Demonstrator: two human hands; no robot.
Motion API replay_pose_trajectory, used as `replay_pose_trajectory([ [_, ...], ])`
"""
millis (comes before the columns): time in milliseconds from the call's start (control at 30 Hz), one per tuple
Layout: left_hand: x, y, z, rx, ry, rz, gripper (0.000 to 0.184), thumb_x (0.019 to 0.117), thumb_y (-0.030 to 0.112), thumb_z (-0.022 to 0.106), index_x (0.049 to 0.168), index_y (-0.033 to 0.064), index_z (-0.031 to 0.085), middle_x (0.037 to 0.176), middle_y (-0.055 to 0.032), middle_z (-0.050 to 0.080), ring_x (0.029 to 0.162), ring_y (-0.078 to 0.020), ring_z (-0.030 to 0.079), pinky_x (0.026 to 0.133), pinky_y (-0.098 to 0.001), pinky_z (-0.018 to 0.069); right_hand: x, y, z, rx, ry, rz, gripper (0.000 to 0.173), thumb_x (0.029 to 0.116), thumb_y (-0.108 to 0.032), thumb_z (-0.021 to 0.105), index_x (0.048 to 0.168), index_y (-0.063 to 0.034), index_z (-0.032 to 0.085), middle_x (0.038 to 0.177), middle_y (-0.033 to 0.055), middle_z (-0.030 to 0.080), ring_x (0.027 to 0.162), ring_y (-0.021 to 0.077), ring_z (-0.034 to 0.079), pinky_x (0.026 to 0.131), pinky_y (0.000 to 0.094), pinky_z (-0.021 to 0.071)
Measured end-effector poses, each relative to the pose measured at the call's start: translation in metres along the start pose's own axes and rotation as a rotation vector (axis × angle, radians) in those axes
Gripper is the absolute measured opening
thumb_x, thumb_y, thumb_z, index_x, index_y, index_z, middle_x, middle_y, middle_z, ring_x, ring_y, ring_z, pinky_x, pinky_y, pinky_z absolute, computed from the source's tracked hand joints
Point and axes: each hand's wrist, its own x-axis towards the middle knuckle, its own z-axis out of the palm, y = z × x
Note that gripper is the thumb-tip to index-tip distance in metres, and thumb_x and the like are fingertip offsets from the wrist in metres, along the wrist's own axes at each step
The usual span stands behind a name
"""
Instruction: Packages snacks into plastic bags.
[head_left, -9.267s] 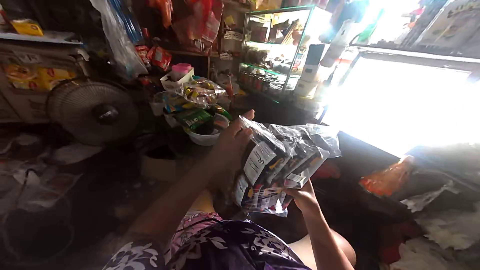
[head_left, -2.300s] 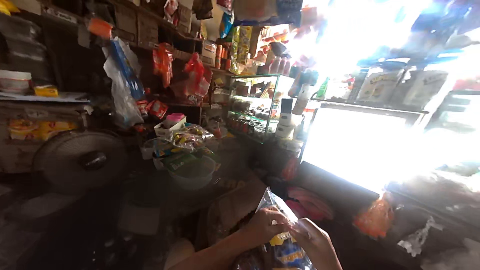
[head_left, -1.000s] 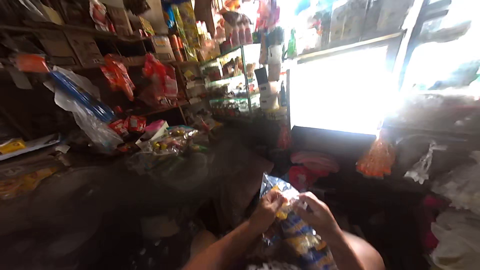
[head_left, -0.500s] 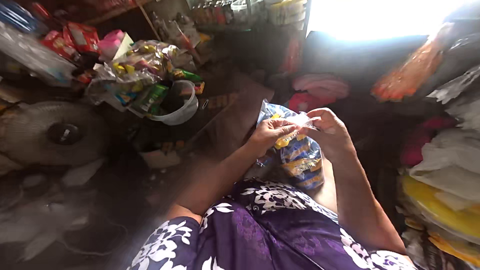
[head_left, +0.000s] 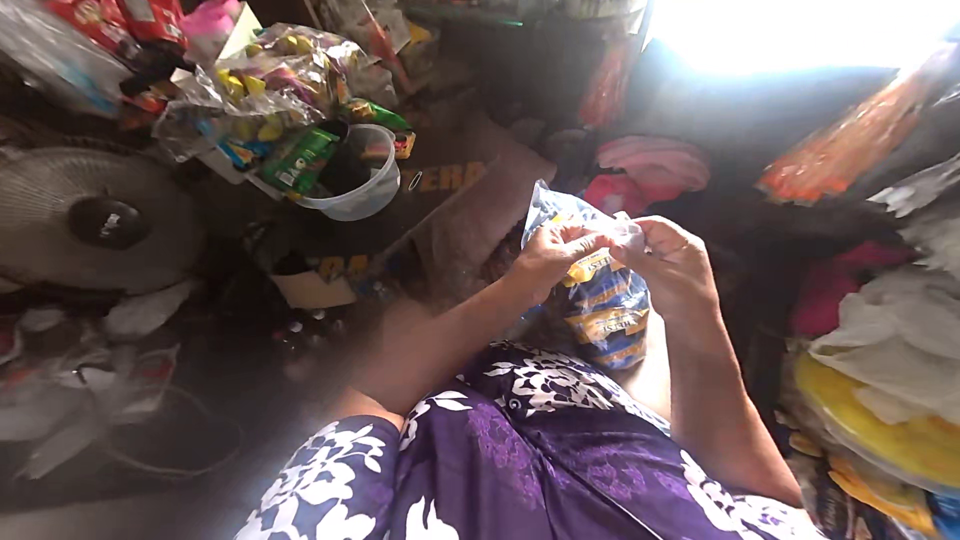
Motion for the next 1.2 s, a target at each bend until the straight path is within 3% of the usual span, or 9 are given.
replay_pose_trajectory([
  [167, -0.002, 0.001, 0.003, -0.032, 0.001, 0.009, 0.012, 0.104, 0.005, 0.053, 0.099, 0.0019, 0.064, 0.085, 0.0023, 0.064, 0.077, -0.0007, 0.059, 0.073, -0.0195, 0.0511, -0.001, -0.001, 0.007, 0.078, 0.063, 0.003, 0.013, 0.0888, -0.003, 0.069, 0.092, -0.0148, 0.064, 0.08, -0.0125, 0.063, 0.073, -0.0039, 0.06, 0.069, 0.0152, 0.0527],
  [267, 0.0, -0.001, 0.005, -0.018, 0.006, 0.023, 0.016, 0.1057, 0.007, 0.05, 0.095, 0.004, 0.062, 0.082, 0.0029, 0.061, 0.072, -0.0003, 0.057, 0.066, -0.0175, 0.0488, -0.001, 0.002, 0.008, 0.07, 0.07, -0.036, 0.014, 0.0889, -0.002, 0.068, 0.093, -0.0148, 0.063, 0.08, -0.0125, 0.063, 0.073, -0.0038, 0.06, 0.07, 0.0157, 0.0531],
  [367, 0.002, -0.004, 0.007, -0.021, 0.011, 0.024, 0.016, 0.1066, 0.008, 0.048, 0.097, 0.0035, 0.06, 0.084, 0.002, 0.06, 0.076, -0.0017, 0.057, 0.071, -0.0198, 0.0496, -0.002, 0.003, 0.008, -0.04, 0.086, -0.065, 0.01, 0.0904, -0.005, 0.068, 0.094, -0.012, 0.061, 0.081, -0.0116, 0.061, 0.073, -0.0047, 0.059, 0.069, 0.015, 0.0521],
  [733, 0.006, -0.015, 0.012, -0.009, 0.008, 0.133, 0.02, 0.1072, 0.009, 0.046, 0.09, 0.0074, 0.056, 0.078, 0.0039, 0.054, 0.072, -0.0011, 0.053, 0.069, -0.0186, 0.0471, -0.005, 0.002, 0.01, -0.145, 0.128, -0.149, 0.008, 0.092, -0.007, 0.066, 0.091, -0.0088, 0.058, 0.077, -0.0106, 0.054, 0.066, -0.008, 0.05, 0.063, 0.0091, 0.0448],
  [933, 0.009, -0.019, 0.016, 0.074, 0.05, 0.174, 0.017, 0.1073, 0.011, 0.047, 0.094, 0.0054, 0.057, 0.082, 0.002, 0.054, 0.077, -0.0023, 0.053, 0.074, -0.0215, 0.0473, -0.016, 0.003, 0.015, -0.286, 0.22, -0.102, 0.011, 0.0933, -0.014, 0.068, 0.091, -0.011, 0.057, 0.072, -0.0021, 0.053, 0.054, 0.0017, 0.047, 0.048, 0.0162, 0.04],
  [1067, 0.006, -0.021, 0.014, 0.244, 0.041, 0.219, 0.021, 0.1076, 0.012, 0.045, 0.094, 0.0045, 0.059, 0.085, 0.0006, 0.056, 0.082, -0.0035, 0.055, 0.08, -0.0236, 0.0475, -0.007, 0.004, 0.022, -0.404, 0.285, -0.112, 0.012, 0.0936, -0.013, 0.066, 0.094, -0.0047, 0.057, 0.074, 0.0009, 0.054, 0.059, 0.002, 0.05, 0.054, 0.0171, 0.0438],
  [1133, -0.005, -0.017, 0.022, 0.42, -0.072, 0.331, 0.027, 0.103, 0.008, 0.048, 0.09, -0.0033, 0.069, 0.088, -0.0079, 0.066, 0.095, -0.0132, 0.06, 0.098, -0.0372, 0.0413, 0.007, 0.01, 0.016, -0.41, 0.376, -0.118, 0.006, 0.0912, 0.001, 0.058, 0.091, 0.0068, 0.061, 0.076, 0.0097, 0.061, 0.066, 0.0106, 0.058, 0.063, 0.0296, 0.0506],
  [1167, -0.009, -0.014, 0.026, 0.454, -0.139, 0.366, 0.028, 0.1014, 0.007, 0.049, 0.089, -0.005, 0.071, 0.088, -0.0092, 0.067, 0.096, -0.0144, 0.06, 0.101, -0.0388, 0.0374, 0.012, 0.014, 0.01, -0.364, 0.387, -0.081, 0.006, 0.0916, 0.001, 0.051, 0.088, 0.0012, 0.056, 0.078, 0.0022, 0.057, 0.069, 0.0044, 0.055, 0.067, 0.0245, 0.0499],
  [1200, -0.009, -0.01, 0.028, 0.417, -0.156, 0.349, 0.027, 0.1021, 0.006, 0.048, 0.089, -0.0051, 0.069, 0.084, -0.0059, 0.064, 0.089, -0.0099, 0.057, 0.095, -0.0331, 0.0386, 0.012, 0.016, 0.003, -0.334, 0.373, -0.082, 0.004, 0.0915, -0.001, 0.051, 0.088, -0.0024, 0.054, 0.079, -0.0013, 0.056, 0.071, 0.0005, 0.053, 0.068, 0.0208, 0.0481],
])
